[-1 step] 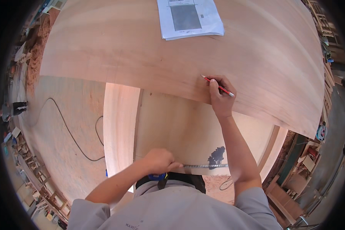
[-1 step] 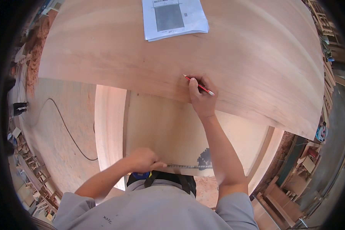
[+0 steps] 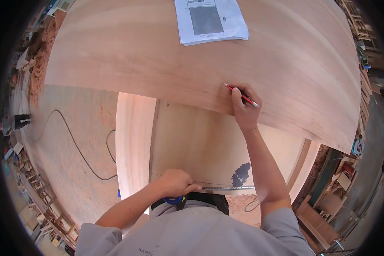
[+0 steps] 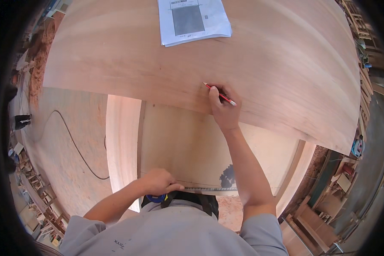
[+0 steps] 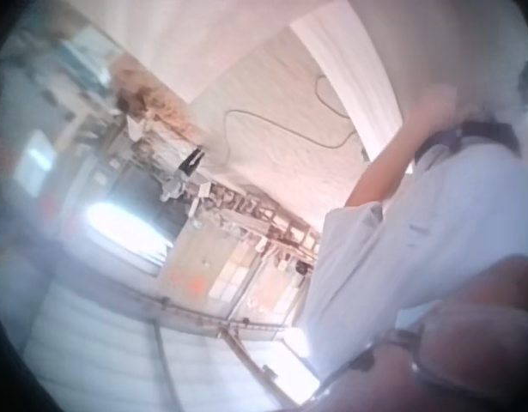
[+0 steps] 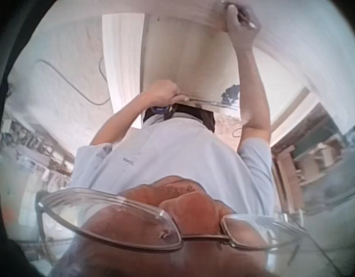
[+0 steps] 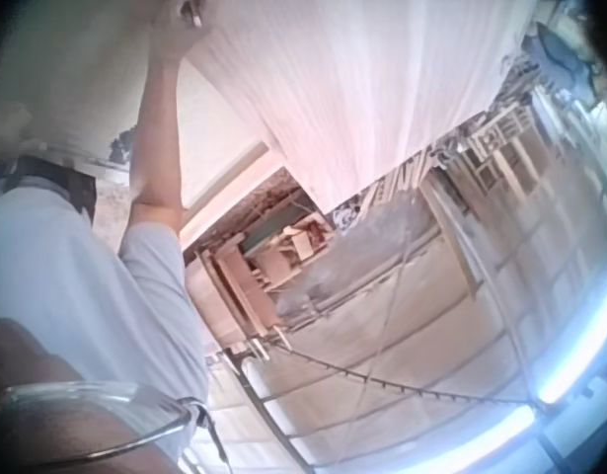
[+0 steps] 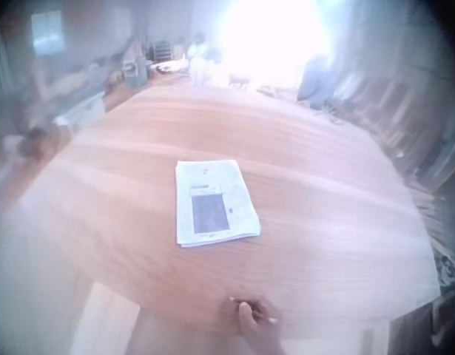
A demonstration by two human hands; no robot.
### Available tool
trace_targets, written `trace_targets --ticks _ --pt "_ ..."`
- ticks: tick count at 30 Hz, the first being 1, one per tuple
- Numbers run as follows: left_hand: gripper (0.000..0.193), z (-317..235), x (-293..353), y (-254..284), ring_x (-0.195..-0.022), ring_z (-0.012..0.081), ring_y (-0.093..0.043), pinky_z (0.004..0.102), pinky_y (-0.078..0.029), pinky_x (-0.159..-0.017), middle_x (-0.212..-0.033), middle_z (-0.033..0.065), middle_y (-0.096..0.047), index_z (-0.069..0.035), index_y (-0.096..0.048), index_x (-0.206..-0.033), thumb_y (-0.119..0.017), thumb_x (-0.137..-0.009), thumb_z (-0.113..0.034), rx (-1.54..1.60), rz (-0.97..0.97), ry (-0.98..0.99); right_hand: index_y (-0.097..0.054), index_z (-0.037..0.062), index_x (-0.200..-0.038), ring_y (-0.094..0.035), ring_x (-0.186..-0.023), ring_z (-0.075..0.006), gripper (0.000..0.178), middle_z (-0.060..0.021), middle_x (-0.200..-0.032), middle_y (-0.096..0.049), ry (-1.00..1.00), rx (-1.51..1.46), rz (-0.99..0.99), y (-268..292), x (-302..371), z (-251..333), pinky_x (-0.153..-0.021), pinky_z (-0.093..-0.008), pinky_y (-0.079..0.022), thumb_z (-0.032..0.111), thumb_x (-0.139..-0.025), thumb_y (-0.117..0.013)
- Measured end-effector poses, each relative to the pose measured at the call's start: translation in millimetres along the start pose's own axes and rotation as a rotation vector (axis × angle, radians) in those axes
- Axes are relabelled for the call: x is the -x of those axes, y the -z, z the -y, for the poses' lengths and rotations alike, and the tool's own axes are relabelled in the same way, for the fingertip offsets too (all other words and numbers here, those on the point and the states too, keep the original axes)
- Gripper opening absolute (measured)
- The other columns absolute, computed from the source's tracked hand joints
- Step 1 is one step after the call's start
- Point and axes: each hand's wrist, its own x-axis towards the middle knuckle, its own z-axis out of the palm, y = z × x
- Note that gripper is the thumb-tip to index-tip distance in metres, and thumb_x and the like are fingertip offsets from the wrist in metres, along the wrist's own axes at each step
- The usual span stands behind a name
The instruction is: The person measures a large wooden panel with a tape measure and marks several points with a pencil. The person briefly picks up a circular saw but does not use it. The task occurs in a woodworking shop with sawdust and lumber visible.
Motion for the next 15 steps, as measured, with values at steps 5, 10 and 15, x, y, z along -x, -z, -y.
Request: trace_targets --ticks 5,10,15 --pt "0.065 13 34 -18 -0.071 0.0408 -0.066 0.0482 -0.052 -0.067 -0.071 0.0206 -0.068 -0.002 -0.073 -0.072 -0.055 -0.099 -0.058 0.074 0.056 0.065 -0.075 -0.0007 -0.099 -0.056 -0.069 -0.0053 0.012 0.0000 -0.080 -0.069 -0.073 0.066 0.093 5 6 3 -0.059 -0.0227 -0.045 0.006 -0.096 -0.065" --pt "0.066 23 51 -27 -0.067 0.0387 -0.065 0.0466 -0.051 -0.062 -0.069 0.0193 -0.066 -0.004 -0.073 -0.071 -0.056 -0.098 -0.061 0.024 -0.004 0.117 -0.076 -0.0005 -0.098 -0.057 -0.070 -0.0060 0.013 -0.0009 -0.083 -0.070 0.024 0.098 -0.021 -1 3 -2 -0.059 -0.0223 -0.045 0.007 -0.097 -0.064" --pt "0.064 32 69 -47 -0.068 0.0377 -0.065 0.0461 -0.051 -0.062 -0.071 0.0182 -0.067 -0.005 -0.074 -0.074 -0.056 -0.097 -0.061 0.053 -0.063 0.078 -0.073 -0.0012 -0.106 -0.056 -0.066 -0.0073 0.016 -0.0049 -0.089 -0.072 -0.101 -0.123 -0.016 16 22 23 -0.059 -0.0230 -0.045 0.007 -0.101 -0.060"
